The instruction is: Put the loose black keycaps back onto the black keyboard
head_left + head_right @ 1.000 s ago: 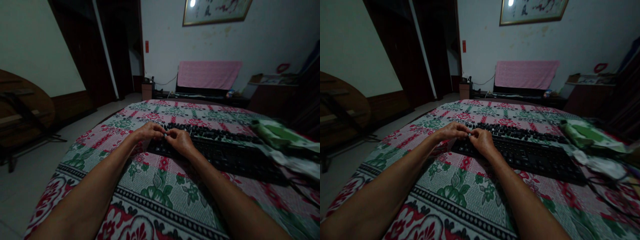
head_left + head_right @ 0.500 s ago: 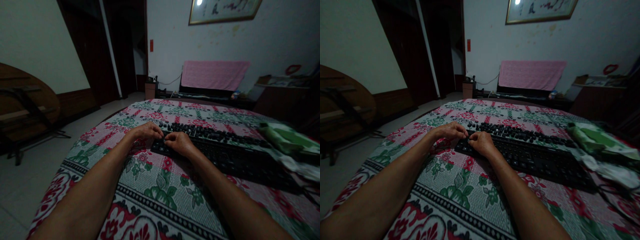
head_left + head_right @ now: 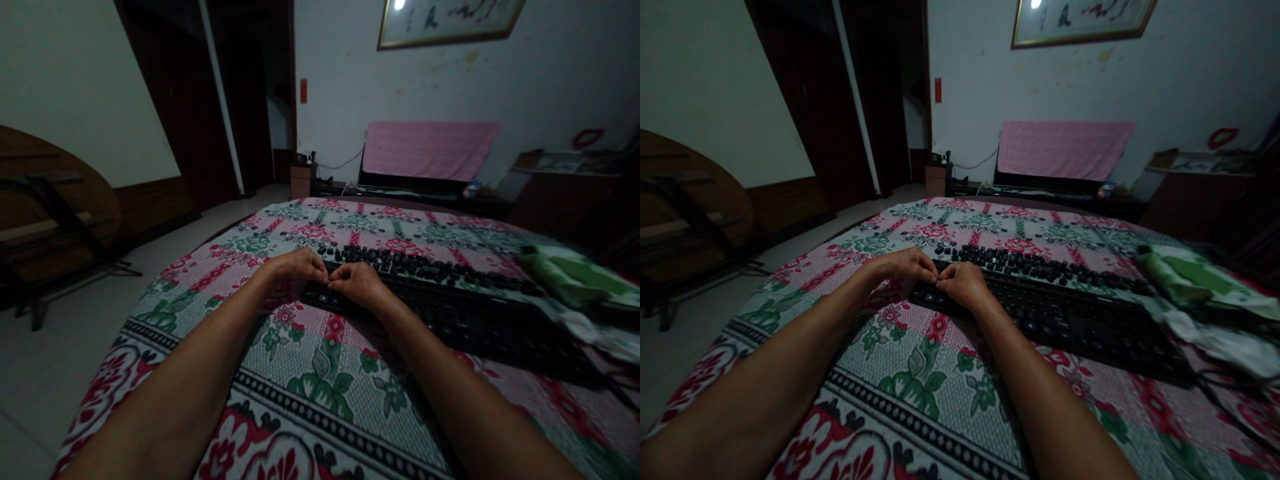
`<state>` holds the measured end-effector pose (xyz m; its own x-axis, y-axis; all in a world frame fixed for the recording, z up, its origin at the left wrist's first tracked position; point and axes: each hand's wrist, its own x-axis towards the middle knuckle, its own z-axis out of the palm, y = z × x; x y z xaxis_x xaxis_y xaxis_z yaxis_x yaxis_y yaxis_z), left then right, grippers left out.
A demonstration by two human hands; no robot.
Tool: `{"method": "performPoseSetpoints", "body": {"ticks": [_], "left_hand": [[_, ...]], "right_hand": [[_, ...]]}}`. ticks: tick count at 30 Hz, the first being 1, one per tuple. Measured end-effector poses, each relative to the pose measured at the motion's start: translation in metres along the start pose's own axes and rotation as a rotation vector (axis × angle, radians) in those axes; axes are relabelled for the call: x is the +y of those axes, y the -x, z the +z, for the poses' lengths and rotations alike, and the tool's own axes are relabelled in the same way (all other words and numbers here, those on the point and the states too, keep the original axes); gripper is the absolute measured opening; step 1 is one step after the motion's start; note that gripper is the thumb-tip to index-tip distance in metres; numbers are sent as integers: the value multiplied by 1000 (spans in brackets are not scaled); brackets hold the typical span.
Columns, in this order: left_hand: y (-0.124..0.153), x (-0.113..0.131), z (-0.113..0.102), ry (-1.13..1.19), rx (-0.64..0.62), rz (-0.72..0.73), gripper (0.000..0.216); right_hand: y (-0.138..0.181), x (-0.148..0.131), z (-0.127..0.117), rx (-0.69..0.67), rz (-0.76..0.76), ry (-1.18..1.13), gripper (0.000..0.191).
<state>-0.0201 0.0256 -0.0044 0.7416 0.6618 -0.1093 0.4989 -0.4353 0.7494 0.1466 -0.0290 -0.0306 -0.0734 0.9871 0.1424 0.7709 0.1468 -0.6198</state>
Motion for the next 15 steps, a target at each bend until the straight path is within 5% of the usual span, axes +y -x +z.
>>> {"method": "performPoseSetpoints", "body": {"ticks": [15], "left_hand": [[-4,10,7,16,113,-237,19]], "right_hand": [[3,-2,-4,20,-68,35,21]]}}
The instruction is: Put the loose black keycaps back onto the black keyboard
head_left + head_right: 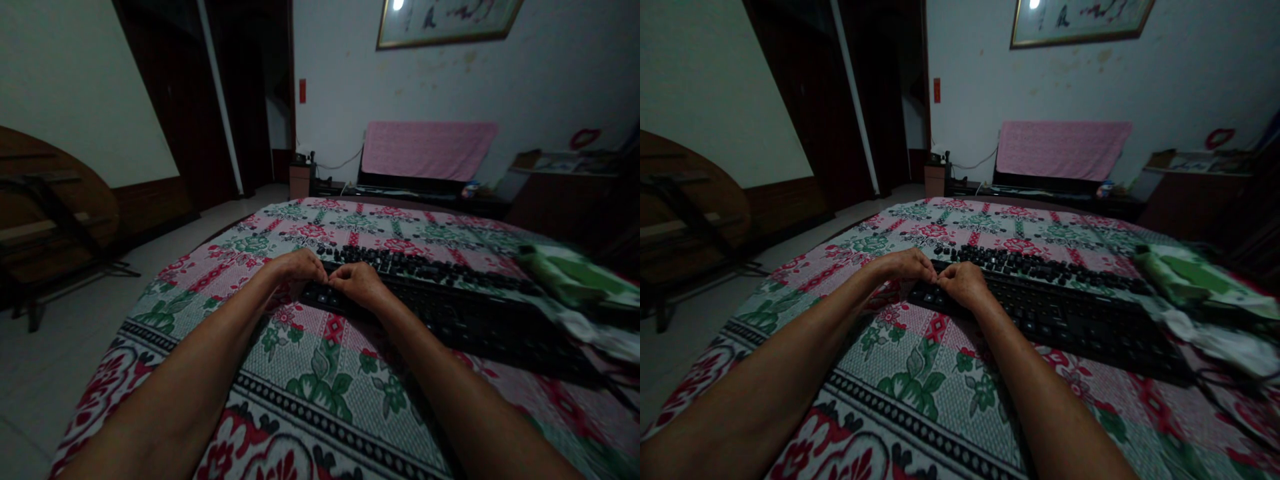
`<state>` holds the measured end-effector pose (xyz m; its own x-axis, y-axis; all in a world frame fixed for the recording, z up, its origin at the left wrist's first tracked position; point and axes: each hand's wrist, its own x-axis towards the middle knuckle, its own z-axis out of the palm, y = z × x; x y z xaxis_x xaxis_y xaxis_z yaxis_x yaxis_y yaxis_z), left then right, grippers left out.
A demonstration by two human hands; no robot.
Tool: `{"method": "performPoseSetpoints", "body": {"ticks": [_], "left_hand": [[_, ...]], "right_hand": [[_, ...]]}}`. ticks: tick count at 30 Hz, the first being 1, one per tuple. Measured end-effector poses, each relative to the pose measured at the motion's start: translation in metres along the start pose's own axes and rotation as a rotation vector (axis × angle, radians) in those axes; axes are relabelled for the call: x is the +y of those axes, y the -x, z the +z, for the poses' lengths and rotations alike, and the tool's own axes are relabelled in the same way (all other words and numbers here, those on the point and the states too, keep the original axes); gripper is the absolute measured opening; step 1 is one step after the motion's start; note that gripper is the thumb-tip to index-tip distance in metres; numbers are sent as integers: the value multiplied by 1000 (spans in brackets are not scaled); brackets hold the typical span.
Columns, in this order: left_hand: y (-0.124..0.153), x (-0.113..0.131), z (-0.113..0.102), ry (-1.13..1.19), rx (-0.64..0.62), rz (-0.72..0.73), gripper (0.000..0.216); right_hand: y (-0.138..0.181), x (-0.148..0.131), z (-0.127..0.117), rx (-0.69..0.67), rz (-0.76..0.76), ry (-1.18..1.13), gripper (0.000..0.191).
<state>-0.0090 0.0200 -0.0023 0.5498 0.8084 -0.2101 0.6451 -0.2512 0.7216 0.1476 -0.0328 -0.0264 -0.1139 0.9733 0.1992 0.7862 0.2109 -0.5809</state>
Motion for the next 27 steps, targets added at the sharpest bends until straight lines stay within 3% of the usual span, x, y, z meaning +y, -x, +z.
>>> {"method": "performPoseSetpoints", "body": {"ticks": [27], "left_hand": [[-1,0,4,70,-13,-68,12]], "right_hand": [[4,0,0,14,-78,-1,21]]}}
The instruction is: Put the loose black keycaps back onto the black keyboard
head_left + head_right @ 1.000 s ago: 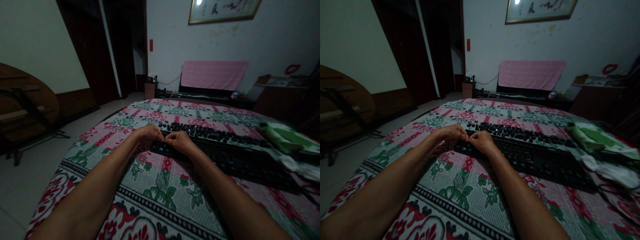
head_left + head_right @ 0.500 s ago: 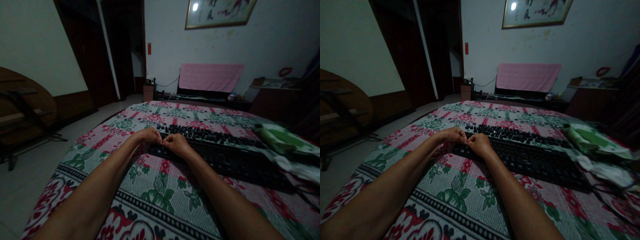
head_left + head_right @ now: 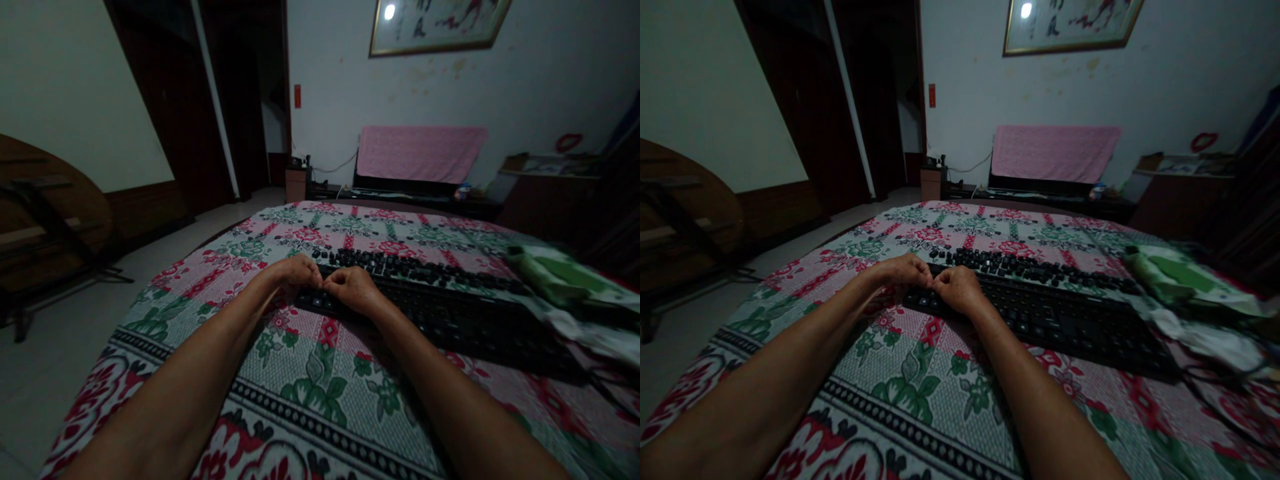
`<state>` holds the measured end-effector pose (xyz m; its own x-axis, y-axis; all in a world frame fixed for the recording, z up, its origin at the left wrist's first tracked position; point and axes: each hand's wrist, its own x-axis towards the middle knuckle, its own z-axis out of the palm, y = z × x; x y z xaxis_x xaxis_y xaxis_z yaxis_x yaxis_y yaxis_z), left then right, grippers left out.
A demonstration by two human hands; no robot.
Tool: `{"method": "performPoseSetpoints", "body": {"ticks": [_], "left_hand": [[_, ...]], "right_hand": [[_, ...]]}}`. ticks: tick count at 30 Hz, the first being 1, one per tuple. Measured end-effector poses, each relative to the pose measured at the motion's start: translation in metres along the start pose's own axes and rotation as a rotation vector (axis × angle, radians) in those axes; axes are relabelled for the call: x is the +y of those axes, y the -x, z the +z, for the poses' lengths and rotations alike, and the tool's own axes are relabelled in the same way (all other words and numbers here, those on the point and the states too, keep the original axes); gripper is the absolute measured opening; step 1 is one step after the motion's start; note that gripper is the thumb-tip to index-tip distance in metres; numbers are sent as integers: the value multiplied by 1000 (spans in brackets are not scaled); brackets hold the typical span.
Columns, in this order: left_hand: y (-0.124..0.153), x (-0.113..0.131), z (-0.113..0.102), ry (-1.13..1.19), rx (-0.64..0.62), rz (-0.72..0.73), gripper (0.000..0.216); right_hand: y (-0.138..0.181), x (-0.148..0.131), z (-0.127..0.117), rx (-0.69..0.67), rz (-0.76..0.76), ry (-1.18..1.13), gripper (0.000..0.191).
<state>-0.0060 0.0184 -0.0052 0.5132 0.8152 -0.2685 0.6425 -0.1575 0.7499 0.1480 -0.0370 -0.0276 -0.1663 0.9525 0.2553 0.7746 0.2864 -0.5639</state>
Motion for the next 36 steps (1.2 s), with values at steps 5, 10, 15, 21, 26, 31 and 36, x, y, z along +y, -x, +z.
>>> {"method": "performPoseSetpoints", "body": {"ticks": [5,10,15,21,26,31,36], "left_hand": [[6,-1,-4,73,-43,27,15],[-4,-2,-4,77,136,102,22],[-35,0,-1,-233,512,240,23],[-62,6,4,-486,529,237,27],[-70,16,4,-532,465,168,27],[-75,18,4,-559,449,116,24],[-78,17,7,-581,446,103,23]], "right_hand": [[5,6,-13,203,26,-4,22],[10,22,-18,313,47,241,22],[13,31,-15,269,49,312,23],[14,29,-12,248,72,364,23],[14,29,-11,237,93,388,23],[15,28,-10,239,106,397,24],[15,28,-10,245,93,403,23]]}}
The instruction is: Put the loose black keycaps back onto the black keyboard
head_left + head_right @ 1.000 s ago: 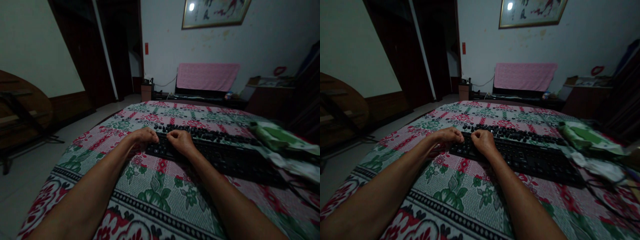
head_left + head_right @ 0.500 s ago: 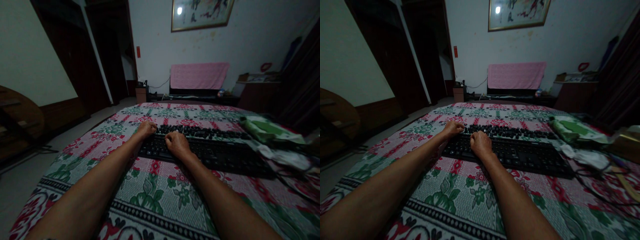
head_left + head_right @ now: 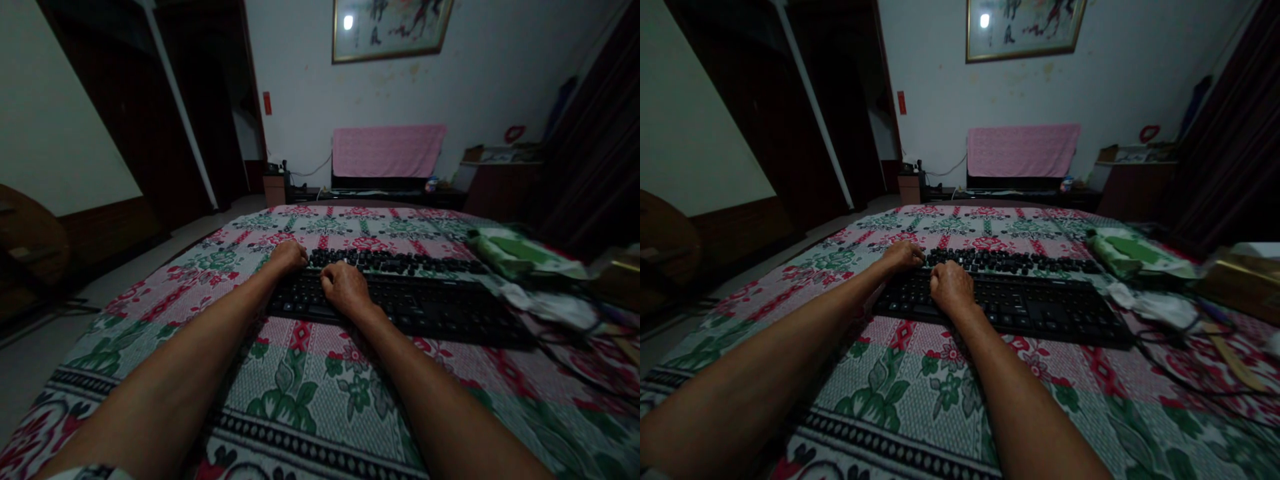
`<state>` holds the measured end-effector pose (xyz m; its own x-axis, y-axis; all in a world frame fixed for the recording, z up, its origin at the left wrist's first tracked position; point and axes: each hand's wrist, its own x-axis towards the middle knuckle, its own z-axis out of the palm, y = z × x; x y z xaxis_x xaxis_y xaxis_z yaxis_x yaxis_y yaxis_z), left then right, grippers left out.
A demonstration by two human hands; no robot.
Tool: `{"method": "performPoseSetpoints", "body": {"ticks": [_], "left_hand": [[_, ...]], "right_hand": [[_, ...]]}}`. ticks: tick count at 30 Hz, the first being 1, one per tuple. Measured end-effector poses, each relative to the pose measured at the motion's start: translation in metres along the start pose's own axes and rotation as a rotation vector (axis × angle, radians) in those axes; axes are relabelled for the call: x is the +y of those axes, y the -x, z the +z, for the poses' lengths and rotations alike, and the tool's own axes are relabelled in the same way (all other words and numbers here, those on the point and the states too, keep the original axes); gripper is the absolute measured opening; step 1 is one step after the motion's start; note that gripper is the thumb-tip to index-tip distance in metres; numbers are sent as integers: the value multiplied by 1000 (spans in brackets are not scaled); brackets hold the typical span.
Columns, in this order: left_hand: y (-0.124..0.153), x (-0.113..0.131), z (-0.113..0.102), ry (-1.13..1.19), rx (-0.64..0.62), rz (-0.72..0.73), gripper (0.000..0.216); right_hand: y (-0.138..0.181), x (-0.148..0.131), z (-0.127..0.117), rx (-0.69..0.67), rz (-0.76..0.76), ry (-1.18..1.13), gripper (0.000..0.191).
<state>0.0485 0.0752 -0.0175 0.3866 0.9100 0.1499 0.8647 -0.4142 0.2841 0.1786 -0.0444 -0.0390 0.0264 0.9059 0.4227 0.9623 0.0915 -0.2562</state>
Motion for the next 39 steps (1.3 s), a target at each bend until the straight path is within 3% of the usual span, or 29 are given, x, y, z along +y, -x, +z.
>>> {"method": "performPoseSetpoints", "body": {"ticks": [6,9,16,23,29,32,39], "left_hand": [[5,1,-7,36,40,22,20],[17,1,-15,245,35,25,18],[49,7,-25,1061,-419,-113,23],[52,9,-25,1385,-609,-253,13],[51,7,-23,1422,-655,-261,11],[52,8,-27,1311,-604,-249,13],[56,10,-35,1067,-488,-76,25]], "right_hand": [[0,-1,-1,-7,4,-12,23],[-1,0,-3,-6,-3,-61,23],[-7,-1,-3,193,-115,-368,27],[-7,-7,-5,232,-156,-530,23],[-7,-4,-6,235,-188,-505,24],[-7,-2,-4,240,-203,-483,24],[-8,-1,-3,270,-269,-407,23]]}}
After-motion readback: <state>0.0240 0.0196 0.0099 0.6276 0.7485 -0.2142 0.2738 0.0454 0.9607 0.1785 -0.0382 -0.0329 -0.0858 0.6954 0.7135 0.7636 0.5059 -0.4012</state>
